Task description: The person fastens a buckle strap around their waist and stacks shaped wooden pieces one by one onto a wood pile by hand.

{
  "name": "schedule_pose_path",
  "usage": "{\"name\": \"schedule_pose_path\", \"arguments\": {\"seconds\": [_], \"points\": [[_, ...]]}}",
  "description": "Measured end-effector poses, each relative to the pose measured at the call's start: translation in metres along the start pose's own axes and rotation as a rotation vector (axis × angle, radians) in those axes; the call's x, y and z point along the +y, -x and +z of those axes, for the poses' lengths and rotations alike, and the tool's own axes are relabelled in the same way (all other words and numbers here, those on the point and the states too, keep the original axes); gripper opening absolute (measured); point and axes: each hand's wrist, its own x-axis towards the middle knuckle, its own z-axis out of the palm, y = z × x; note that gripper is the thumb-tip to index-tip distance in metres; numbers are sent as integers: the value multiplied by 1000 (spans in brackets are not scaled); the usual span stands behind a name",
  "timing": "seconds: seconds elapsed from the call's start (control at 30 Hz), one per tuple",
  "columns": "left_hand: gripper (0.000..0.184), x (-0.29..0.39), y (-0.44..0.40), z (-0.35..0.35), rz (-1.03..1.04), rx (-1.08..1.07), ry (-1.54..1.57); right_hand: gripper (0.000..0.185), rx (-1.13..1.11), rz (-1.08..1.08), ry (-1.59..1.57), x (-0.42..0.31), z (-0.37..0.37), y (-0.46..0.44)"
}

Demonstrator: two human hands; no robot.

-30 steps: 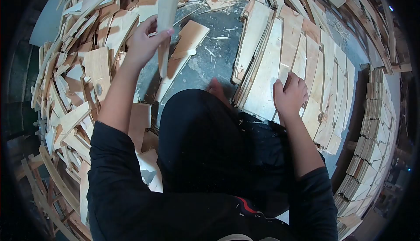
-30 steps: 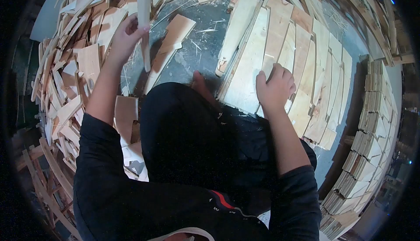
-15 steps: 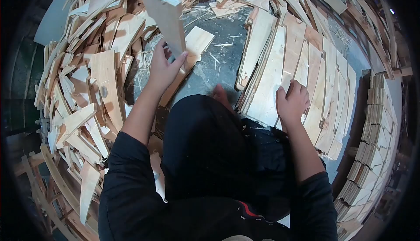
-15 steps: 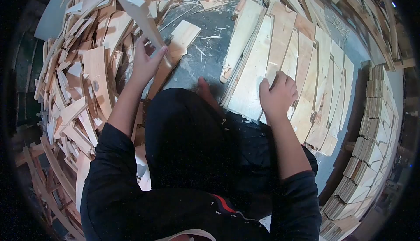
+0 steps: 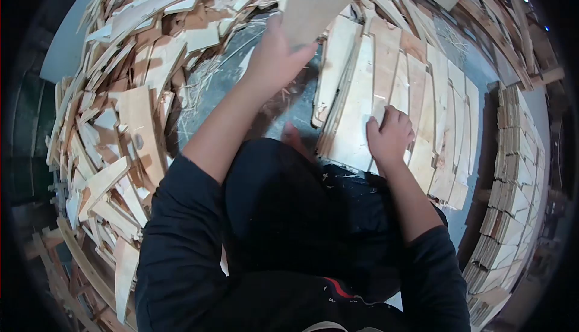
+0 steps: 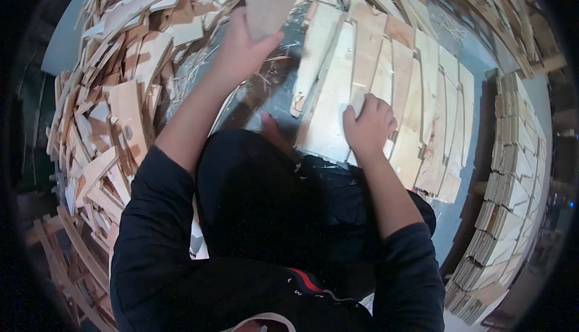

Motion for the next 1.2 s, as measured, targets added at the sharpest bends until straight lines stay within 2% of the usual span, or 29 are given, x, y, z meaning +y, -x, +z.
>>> {"name": "schedule_pose_path", "arguments": {"seconds": [0.1, 0.27, 0.37, 0.5, 0.6, 0.7, 0.8, 0.9, 1.0, 1.1, 1.2], "points": [[69, 30, -32, 34, -85, -90, -165, 50, -18, 17, -10, 1, -2, -1], [58, 12, -70, 80, -230, -282, -131, 51, -32, 24, -49, 3, 0, -1], [60, -29, -75, 115, -279, -345, -158, 52, -27, 12, -58, 5, -2, -2], [60, -42, -61, 133, -389, -424, -170, 52, -47, 8, -38, 5, -3, -1], [65, -58, -56, 146, -305, -351, -219, 52, -24, 3, -25, 5, 2, -3], [63, -61, -55, 149, -277, -341, -208, 52, -36, 9, -11, 4, 1, -1], [61, -73, -56, 162, -242, -244, -267, 52, -42, 16, 1, 2, 1, -2], [58, -42, -50, 134, -308, -380, -113, 52, -34, 16, 12, 3, 2, -2], [55, -52, -53, 149, -302, -251, -66, 52, -30, 12, 15, 2, 2, -2], [76, -52, -49, 149, -337, -241, -4, 52, -33, 15, 15, 1, 2, -3], [60, -63, -44, 157, -280, -32, -4, 52, -38, 17, 19, 2, 2, -2]]}}
